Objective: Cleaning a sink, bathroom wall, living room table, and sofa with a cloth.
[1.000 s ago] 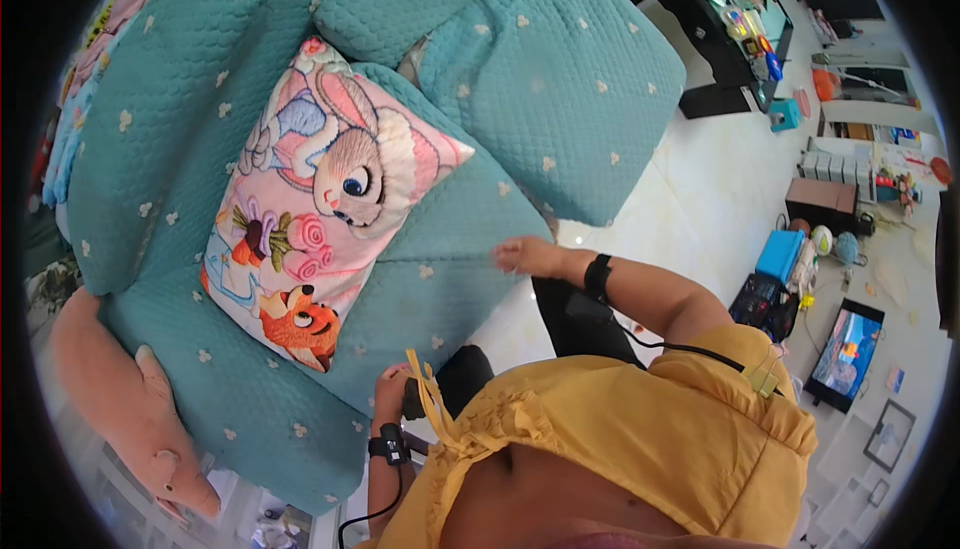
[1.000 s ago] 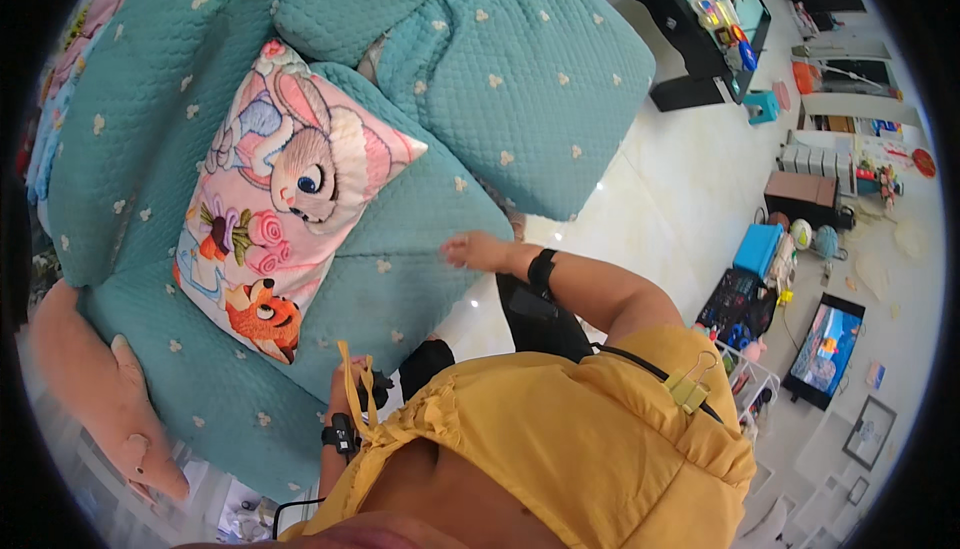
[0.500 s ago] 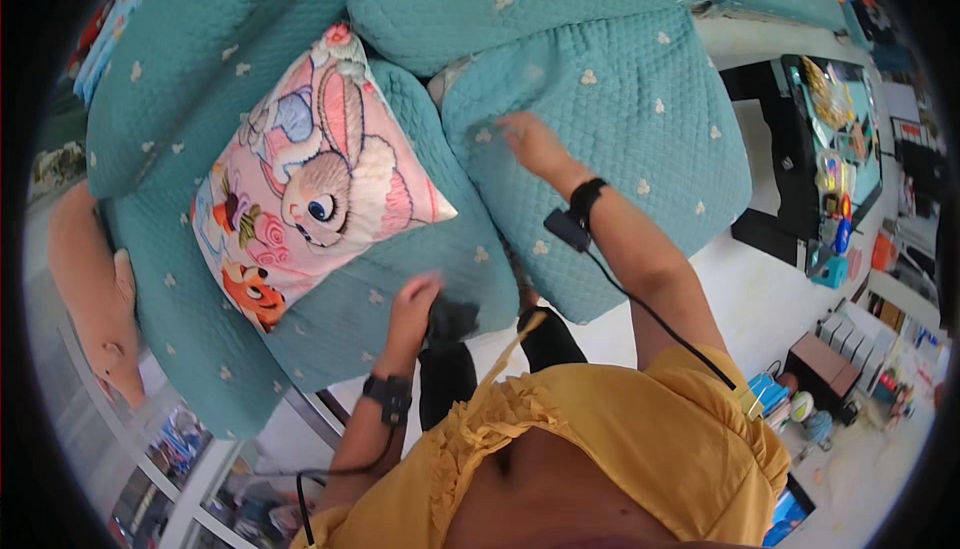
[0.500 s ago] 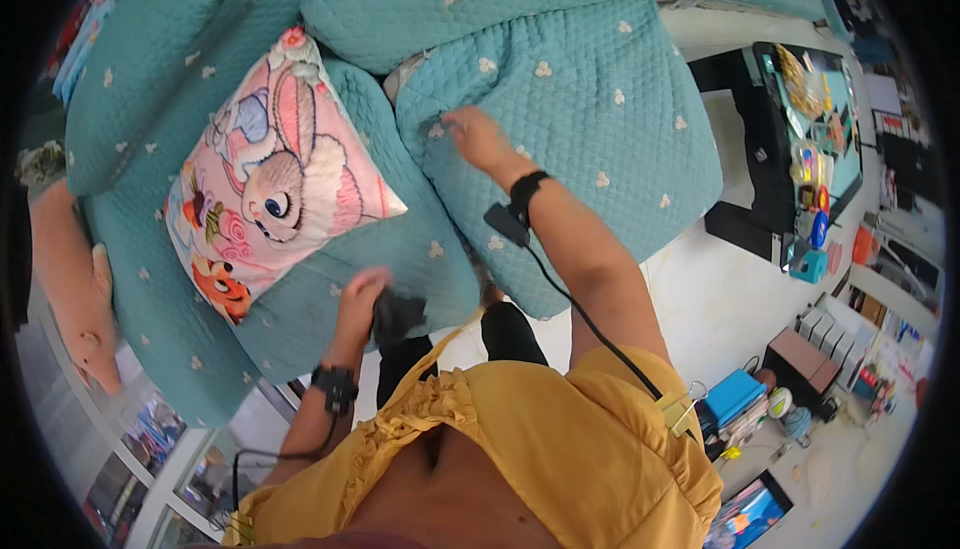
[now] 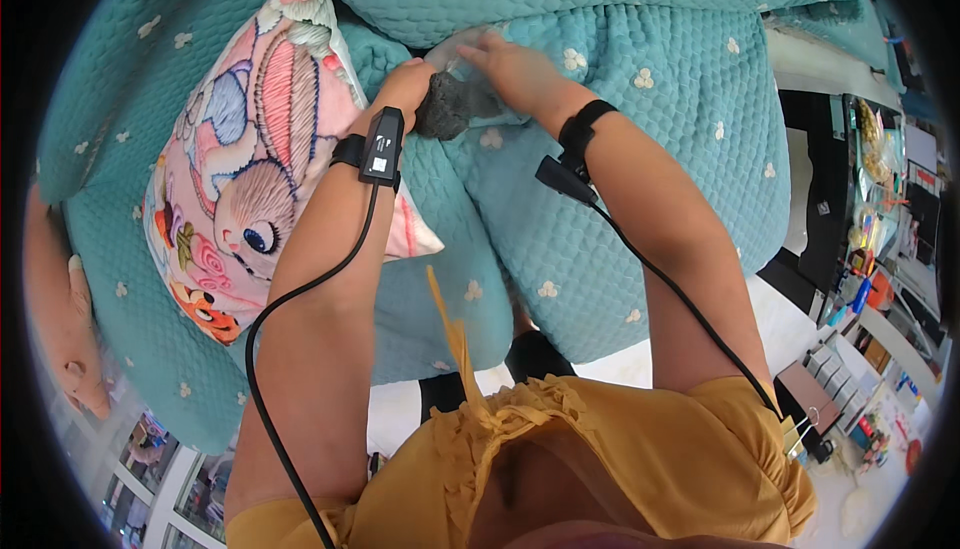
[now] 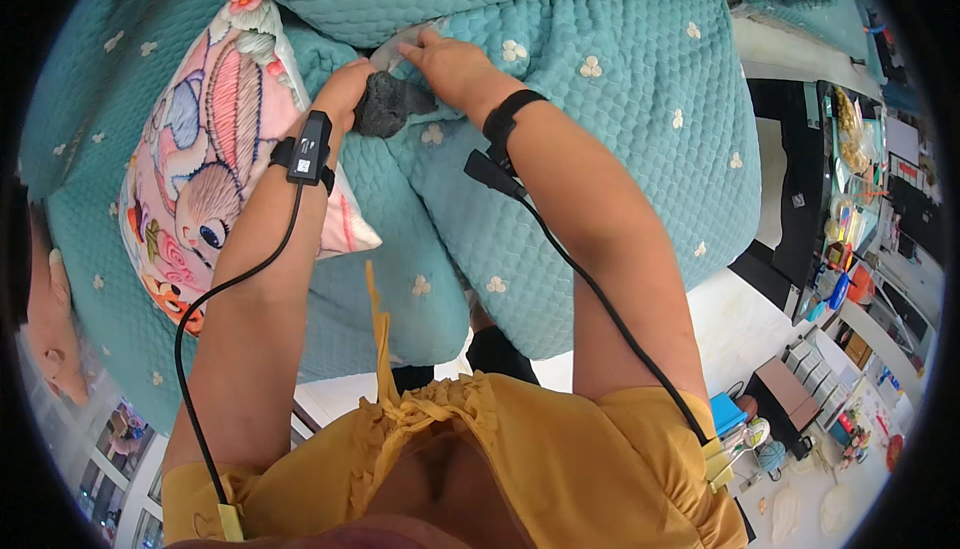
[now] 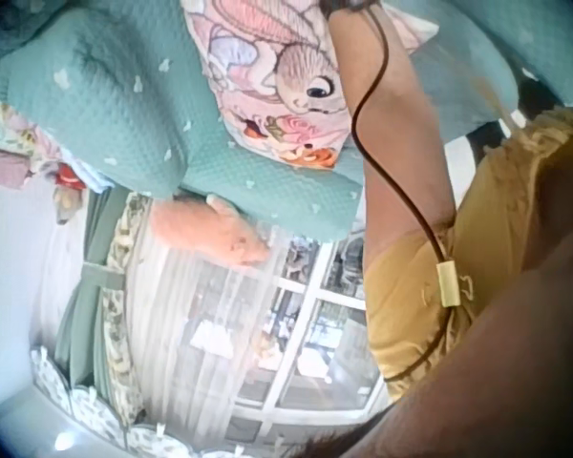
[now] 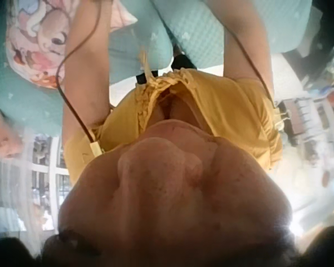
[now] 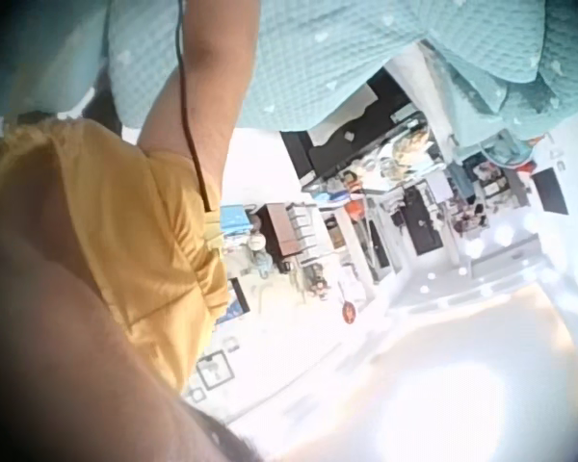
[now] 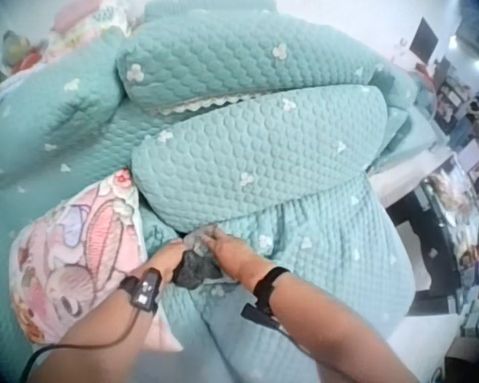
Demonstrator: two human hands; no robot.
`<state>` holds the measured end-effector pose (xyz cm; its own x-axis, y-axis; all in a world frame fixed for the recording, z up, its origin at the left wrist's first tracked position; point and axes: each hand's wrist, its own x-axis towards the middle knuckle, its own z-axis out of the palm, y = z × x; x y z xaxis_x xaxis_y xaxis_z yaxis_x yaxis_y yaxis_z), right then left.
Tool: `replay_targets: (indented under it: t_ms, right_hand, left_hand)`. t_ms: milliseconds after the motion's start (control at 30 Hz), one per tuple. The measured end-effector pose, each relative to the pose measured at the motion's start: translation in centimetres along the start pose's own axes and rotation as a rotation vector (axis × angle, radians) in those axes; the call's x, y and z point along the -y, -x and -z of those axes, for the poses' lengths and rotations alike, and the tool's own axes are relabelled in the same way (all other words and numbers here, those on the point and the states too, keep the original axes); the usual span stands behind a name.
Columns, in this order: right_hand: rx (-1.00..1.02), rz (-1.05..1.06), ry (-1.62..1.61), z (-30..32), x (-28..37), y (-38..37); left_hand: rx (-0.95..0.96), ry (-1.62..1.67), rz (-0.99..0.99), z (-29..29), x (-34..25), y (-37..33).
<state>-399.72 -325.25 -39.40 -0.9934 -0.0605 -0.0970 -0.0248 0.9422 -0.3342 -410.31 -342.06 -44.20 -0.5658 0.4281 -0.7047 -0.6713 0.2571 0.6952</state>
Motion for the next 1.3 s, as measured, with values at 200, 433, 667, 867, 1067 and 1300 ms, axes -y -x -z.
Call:
replay_targets:
  t_ms: [200,433,667,867,1067,1300]
  right_hand:
    - [0.173,0.019,0.096,1.8,1.5,-1.4]
    - [0.165,-0.01,0.229,1.4,2.4,-1.3]
    - [-0.009,0.024,0.248,-1.5,3.8,-0.6]
    - [-0.032,0.031,0.225,-0.7,2.8,-0.2]
    - [-0.158,0.063,0.183,-0.4,2.4,-1.4]
    - [-0.227,0.197,0.225,-2.9,3.0,-6.3]
  left_hand:
    - [0.329,-0.346,0.025,3.9,-0.7,-3.4]
    - [0.656,-0.236,0.041,6.8,-3.7,-1.2]
    - [0.427,0.595,0.013,8.9,0.5,-2.9]
    - [0.471,0.869,-0.077,6.8,-0.9,-1.8]
    - [0.567,0.927,-0.096,5.7,-2.8,0.6]
    - [0.824,0.758,-0.307,7.2,-3.0,2.3]
